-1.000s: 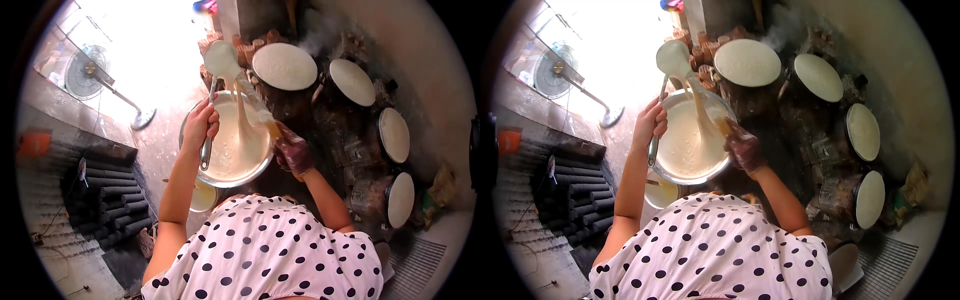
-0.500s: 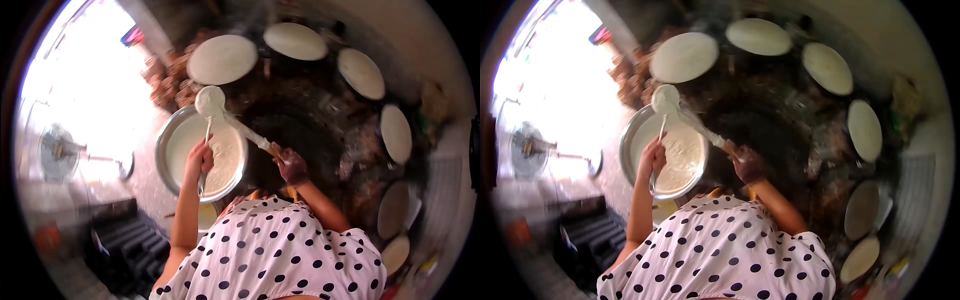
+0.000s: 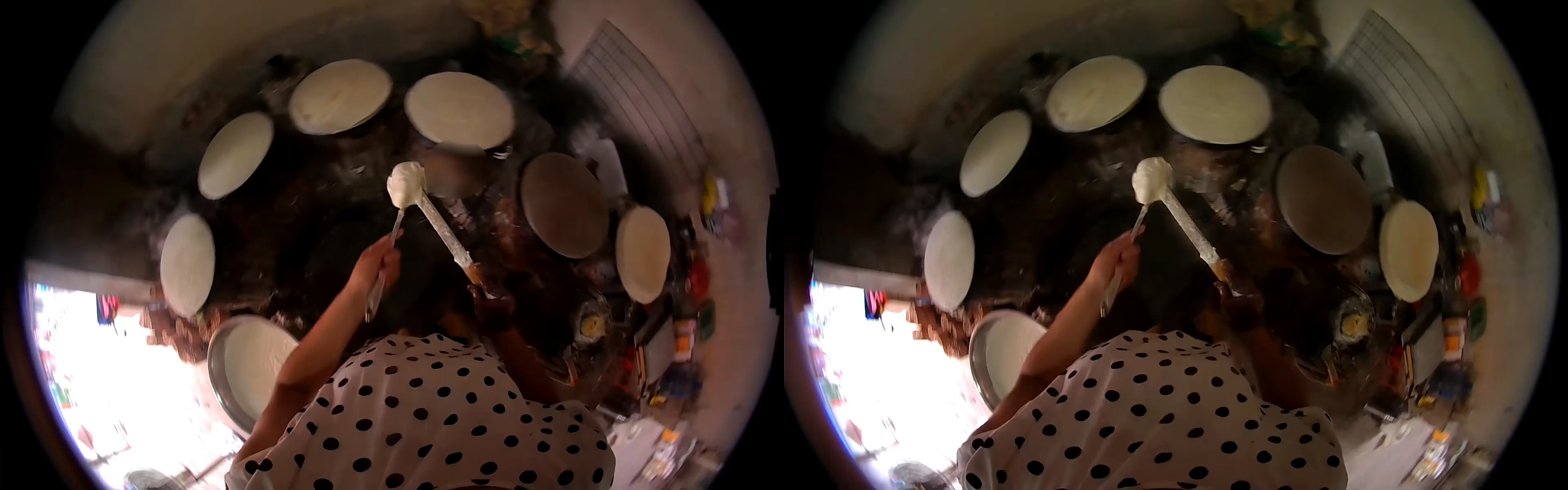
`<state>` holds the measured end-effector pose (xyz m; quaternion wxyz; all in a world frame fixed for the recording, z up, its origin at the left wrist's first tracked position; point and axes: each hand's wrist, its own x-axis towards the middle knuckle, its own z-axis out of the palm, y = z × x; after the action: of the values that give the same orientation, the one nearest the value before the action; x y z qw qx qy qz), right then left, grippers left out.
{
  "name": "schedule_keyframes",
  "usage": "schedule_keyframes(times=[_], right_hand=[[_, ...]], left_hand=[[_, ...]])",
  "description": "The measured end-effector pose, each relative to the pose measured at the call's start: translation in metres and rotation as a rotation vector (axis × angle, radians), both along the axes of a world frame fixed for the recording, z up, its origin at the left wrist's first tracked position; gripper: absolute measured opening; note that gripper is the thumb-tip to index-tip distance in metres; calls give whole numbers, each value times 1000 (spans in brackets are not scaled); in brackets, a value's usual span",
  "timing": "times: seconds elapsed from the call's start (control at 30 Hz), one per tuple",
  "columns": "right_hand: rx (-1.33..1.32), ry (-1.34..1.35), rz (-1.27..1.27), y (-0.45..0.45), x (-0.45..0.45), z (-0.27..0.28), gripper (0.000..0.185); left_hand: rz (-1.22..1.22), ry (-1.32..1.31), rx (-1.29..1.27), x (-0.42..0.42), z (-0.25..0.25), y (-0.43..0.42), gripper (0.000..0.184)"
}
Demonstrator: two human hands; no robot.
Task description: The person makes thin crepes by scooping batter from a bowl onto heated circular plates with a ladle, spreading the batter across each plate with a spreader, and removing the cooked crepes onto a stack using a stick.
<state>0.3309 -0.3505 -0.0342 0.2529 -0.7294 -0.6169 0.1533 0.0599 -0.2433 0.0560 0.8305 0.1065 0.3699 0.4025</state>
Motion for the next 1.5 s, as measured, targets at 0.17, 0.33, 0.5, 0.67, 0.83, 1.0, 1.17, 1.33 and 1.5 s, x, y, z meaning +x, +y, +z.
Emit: schedule_keyframes(times=[0.17, 0.33, 0.5, 0.67, 0.83, 1.0, 1.17, 1.33, 1.5], right_hand=[[74, 19, -213, -75, 117, -40, 36], [135, -357, -514, -130, 190, 1, 38], [141, -12, -769, -91, 218, 55, 44], [-218, -57, -903, -82, 227, 28, 40], [-276, -21, -1042, -50, 211, 2, 35], [309, 217, -1046, -30, 178, -50, 40], [168, 353, -1088, 80, 207, -95, 47], [728, 1207, -1170, 97, 190, -92, 45], [401, 396, -1287, 125, 193, -208, 44]], left_hand=[[-427, -14, 25, 129, -8, 103, 26], [-829, 415, 515, 252, 34, 99, 35], [-1057, 241, 356, 402, -18, 120, 26], [-1172, 332, 415, 473, -51, 127, 18], [-1201, 712, 1093, 491, -72, 142, 36], [-1068, 887, 1720, 494, -81, 181, 40], [-972, 985, 1680, 469, -69, 213, 43], [-746, 1156, 1571, 385, 47, 251, 47], [-626, 744, 1410, 300, 31, 275, 49]])
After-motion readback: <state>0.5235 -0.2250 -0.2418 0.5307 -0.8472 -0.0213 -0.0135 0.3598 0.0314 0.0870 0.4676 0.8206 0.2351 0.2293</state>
